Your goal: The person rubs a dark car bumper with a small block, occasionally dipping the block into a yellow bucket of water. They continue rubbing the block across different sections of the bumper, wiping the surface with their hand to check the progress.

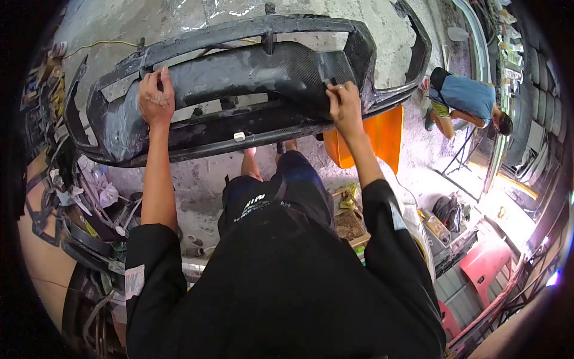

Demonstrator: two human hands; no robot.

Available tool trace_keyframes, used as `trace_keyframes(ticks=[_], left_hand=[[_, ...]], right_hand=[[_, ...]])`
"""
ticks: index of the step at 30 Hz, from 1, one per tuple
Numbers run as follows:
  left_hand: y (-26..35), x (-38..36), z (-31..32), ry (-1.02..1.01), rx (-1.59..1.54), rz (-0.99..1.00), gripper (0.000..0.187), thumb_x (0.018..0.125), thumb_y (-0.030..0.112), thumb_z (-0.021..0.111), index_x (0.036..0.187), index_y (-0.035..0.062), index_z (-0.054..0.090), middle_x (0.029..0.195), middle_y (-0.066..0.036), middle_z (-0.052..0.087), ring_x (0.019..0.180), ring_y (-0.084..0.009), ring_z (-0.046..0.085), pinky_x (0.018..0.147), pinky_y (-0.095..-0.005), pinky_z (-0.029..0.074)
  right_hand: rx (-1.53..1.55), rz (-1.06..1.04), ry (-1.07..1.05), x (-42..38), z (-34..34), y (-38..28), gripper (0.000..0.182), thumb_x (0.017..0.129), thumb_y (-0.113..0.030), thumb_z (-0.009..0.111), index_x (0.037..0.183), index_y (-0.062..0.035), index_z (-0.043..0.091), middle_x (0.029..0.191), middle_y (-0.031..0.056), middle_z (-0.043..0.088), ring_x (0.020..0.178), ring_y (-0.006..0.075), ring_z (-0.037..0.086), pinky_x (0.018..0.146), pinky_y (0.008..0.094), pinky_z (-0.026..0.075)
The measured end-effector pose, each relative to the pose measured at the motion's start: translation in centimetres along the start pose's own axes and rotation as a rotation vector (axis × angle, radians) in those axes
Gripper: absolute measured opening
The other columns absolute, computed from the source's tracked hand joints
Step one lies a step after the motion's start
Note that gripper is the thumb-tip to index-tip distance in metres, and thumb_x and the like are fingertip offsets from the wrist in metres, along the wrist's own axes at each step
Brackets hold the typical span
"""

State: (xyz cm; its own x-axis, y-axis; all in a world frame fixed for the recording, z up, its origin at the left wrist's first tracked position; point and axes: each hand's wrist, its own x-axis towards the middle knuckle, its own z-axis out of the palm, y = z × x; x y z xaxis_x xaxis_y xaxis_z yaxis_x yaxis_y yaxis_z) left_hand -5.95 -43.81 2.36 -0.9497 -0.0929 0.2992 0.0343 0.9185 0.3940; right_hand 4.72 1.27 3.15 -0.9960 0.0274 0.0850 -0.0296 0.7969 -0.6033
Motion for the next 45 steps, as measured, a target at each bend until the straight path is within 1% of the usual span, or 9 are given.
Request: trace_keyframes(ticks=[7, 13, 15, 17, 23, 29, 34, 41, 45], left_hand=[[0.5, -0.5, 0.2, -0.021, 0.009, -0.013, 0.028, 0.103, 0.031, 0.064, 0.101, 0.0061, 0.077, 0.097, -0.010, 0.072, 0.092, -0.0346, 0.066, 0.082, -0.0465, 0.051], [0.4, -0.2, 0.3, -0.005, 0.016, -0.028, 0.029, 0.104, 0.031, 0.063, 0.104, 0.0053, 0.077, 0.098, -0.011, 0.071, 0.093, -0.0353, 0.066, 0.083, -0.0464, 0.051], [0.4, -0.3, 0.1, -0.037, 0.036, -0.017, 0.030, 0.104, 0.031, 0.063, 0.105, 0.0053, 0.077, 0.099, -0.011, 0.071, 0.093, -0.0353, 0.066, 0.083, -0.0459, 0.052], [0.4, -0.2, 0.1, -0.045, 0.015, -0.021, 0.030, 0.104, 0.031, 0.063, 0.105, 0.0054, 0.077, 0.099, -0.011, 0.071, 0.093, -0.0353, 0.066, 0.083, -0.0458, 0.052], [0.4, -0.2, 0.1, -0.037, 0.010, -0.041, 0.030, 0.104, 0.032, 0.063, 0.104, 0.0055, 0.077, 0.098, -0.011, 0.071, 0.093, -0.0348, 0.066, 0.084, -0.0457, 0.051], [0.5, -0.5, 0.2, -0.026, 0.014, -0.035, 0.029, 0.104, 0.032, 0.063, 0.104, 0.0059, 0.077, 0.099, -0.010, 0.072, 0.094, -0.0344, 0.066, 0.085, -0.0459, 0.051], [0.3, -0.2, 0.0, -0.028, -0.006, -0.036, 0.027, 0.103, 0.031, 0.064, 0.104, 0.0069, 0.077, 0.098, -0.010, 0.071, 0.093, -0.0340, 0.066, 0.084, -0.0454, 0.051], [0.3, -0.3, 0.0, -0.006, -0.007, -0.014, 0.026, 0.102, 0.030, 0.065, 0.104, 0.0066, 0.077, 0.096, -0.010, 0.071, 0.093, -0.0342, 0.066, 0.083, -0.0454, 0.051], [0.5, -0.2, 0.0, -0.015, -0.024, -0.039, 0.027, 0.103, 0.031, 0.064, 0.103, 0.0063, 0.077, 0.097, -0.010, 0.072, 0.093, -0.0342, 0.066, 0.084, -0.0454, 0.051]], right_hand=[[-0.119, -0.249, 0.004, 10.6, 5.4, 6.0, 0.007, 0.091, -0.004, 0.073, 0.096, 0.0004, 0.072, 0.089, 0.0180, 0.062, 0.089, 0.0398, 0.062, 0.079, 0.0461, 0.050], [0.027, -0.048, -0.005, 2.0, 1.4, 2.2, 0.007, 0.092, -0.006, 0.070, 0.096, -0.0011, 0.071, 0.095, 0.0204, 0.060, 0.094, 0.0428, 0.059, 0.083, 0.0495, 0.048], [0.035, -0.033, -0.009, 4.8, 3.3, 4.0, 0.006, 0.091, -0.005, 0.071, 0.096, -0.0018, 0.072, 0.096, 0.0199, 0.060, 0.095, 0.0422, 0.059, 0.084, 0.0489, 0.048], [-0.106, -0.219, 0.008, 9.3, 5.0, 6.3, 0.006, 0.089, -0.002, 0.071, 0.095, -0.0015, 0.071, 0.096, 0.0199, 0.059, 0.095, 0.0421, 0.059, 0.084, 0.0491, 0.049], [-0.019, -0.090, -0.006, 3.1, 1.6, 2.6, 0.006, 0.088, -0.002, 0.070, 0.094, -0.0009, 0.072, 0.099, 0.0223, 0.061, 0.096, 0.0439, 0.060, 0.086, 0.0512, 0.049], [-0.151, -0.187, -0.008, 11.5, 5.9, 7.7, 0.006, 0.090, -0.005, 0.073, 0.095, -0.0019, 0.074, 0.091, 0.0191, 0.059, 0.093, 0.0405, 0.061, 0.083, 0.0476, 0.049], [-0.019, -0.085, -0.041, 3.9, 2.1, 2.9, 0.009, 0.089, -0.004, 0.072, 0.097, 0.0003, 0.071, 0.095, 0.0220, 0.059, 0.095, 0.0441, 0.059, 0.085, 0.0526, 0.049], [-0.199, -0.135, -0.029, 11.8, 6.2, 6.8, 0.007, 0.089, -0.004, 0.072, 0.094, 0.0011, 0.072, 0.096, 0.0236, 0.061, 0.096, 0.0445, 0.062, 0.086, 0.0511, 0.051], [-0.057, -0.110, 0.044, 3.9, 2.8, 3.3, 0.009, 0.089, -0.005, 0.072, 0.096, -0.0001, 0.073, 0.091, 0.0228, 0.061, 0.093, 0.0451, 0.061, 0.086, 0.0516, 0.050]])
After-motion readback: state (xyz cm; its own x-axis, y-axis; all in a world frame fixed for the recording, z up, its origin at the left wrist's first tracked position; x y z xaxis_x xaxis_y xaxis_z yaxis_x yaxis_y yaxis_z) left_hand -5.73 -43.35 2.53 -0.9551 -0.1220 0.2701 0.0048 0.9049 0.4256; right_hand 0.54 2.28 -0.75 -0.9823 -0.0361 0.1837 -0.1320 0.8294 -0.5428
